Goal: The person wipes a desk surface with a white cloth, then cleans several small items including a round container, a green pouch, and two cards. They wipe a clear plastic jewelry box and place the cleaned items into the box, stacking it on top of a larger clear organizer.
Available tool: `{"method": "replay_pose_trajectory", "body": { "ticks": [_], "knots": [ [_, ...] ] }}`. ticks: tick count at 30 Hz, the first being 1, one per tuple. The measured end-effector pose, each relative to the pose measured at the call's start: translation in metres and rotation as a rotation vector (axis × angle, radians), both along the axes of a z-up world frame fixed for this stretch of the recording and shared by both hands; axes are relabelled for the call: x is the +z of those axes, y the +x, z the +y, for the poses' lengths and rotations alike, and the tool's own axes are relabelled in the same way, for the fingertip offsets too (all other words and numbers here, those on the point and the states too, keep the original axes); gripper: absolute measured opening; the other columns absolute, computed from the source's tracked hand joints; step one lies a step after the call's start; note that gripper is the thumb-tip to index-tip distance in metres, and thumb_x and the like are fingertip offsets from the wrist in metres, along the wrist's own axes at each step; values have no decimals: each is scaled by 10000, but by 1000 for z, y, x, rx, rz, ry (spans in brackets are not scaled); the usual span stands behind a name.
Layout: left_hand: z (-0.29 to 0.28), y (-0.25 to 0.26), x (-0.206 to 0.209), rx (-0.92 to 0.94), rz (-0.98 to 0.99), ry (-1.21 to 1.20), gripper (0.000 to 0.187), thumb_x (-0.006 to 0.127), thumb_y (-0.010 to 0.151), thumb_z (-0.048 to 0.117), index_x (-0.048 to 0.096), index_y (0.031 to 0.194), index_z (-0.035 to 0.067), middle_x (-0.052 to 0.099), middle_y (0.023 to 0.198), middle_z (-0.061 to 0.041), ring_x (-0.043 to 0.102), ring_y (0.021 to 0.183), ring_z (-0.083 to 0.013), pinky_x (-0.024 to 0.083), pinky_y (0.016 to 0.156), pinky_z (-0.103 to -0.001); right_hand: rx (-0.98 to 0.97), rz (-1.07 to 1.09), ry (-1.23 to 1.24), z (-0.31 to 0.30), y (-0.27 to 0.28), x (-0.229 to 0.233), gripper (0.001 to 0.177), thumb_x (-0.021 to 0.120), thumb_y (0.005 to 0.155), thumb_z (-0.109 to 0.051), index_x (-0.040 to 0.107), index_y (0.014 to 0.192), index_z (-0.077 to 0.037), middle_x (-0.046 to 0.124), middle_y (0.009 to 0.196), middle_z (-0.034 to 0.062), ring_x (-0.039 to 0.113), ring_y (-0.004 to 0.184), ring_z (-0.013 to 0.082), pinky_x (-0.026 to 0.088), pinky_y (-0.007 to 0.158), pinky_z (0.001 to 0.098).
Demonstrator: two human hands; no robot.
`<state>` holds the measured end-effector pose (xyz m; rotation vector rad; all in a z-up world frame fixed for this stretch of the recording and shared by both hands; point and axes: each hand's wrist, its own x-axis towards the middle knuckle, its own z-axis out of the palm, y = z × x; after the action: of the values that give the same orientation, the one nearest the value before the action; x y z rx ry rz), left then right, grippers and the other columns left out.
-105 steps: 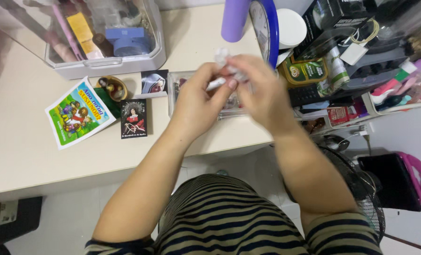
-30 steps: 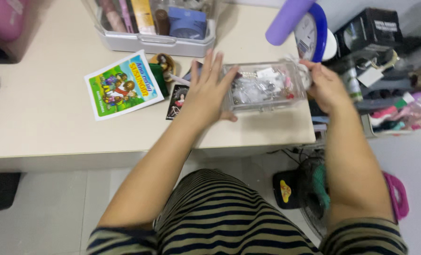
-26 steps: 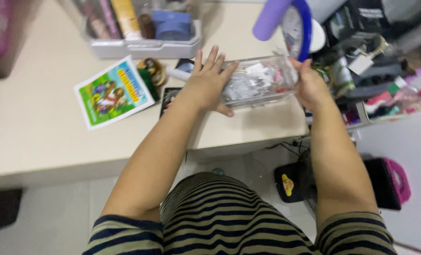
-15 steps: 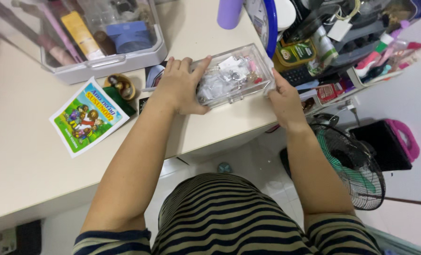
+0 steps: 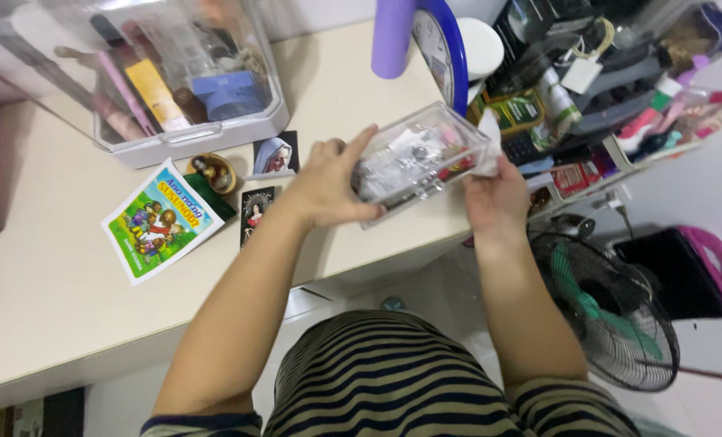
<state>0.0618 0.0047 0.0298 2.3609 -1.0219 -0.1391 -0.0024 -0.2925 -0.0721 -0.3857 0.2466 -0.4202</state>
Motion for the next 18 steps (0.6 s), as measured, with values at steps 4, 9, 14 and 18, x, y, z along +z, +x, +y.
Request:
{"method": "replay_pose_trajectory", "body": {
  "ticks": [4,9,14,18],
  "knots": [
    [-11,-27,-2,71,-34,-197,1202,879,539,454,370,1577,125,504,1287,-330,452,1231,-481,410,1081,-514,80,-35,31,16,-8,12,446,405,1009,-107,492,1395,100,600,1389,253,602,1292,347,477,1150,483],
    [-12,-47,9,186,-114,-288,1184,900,541,425,387,1553,87,459,1342,-334,433,1245,-483,401,1080,-535,363,-126,-67,74,-36,25,447,457,1041,-88,457,1479,1,574,1450,139,574,1318,277,463,1134,465],
    [19,-69,21,228,-134,-194,1156,895,559,408,397,1545,65,459,1348,-327,433,1256,-485,393,1082,-552,455,67,-191,52,-28,29,482,474,1001,-54,448,1475,28,583,1431,138,591,1278,262,481,1103,457],
    [32,-77,20,258,-140,-145,1170,909,532,408,405,1522,42,439,1357,-351,411,1264,-513,385,1069,-561,453,-16,-131,24,-15,36,496,459,991,-56,444,1455,119,609,1397,207,622,1275,280,517,1105,429]
  ]
}}
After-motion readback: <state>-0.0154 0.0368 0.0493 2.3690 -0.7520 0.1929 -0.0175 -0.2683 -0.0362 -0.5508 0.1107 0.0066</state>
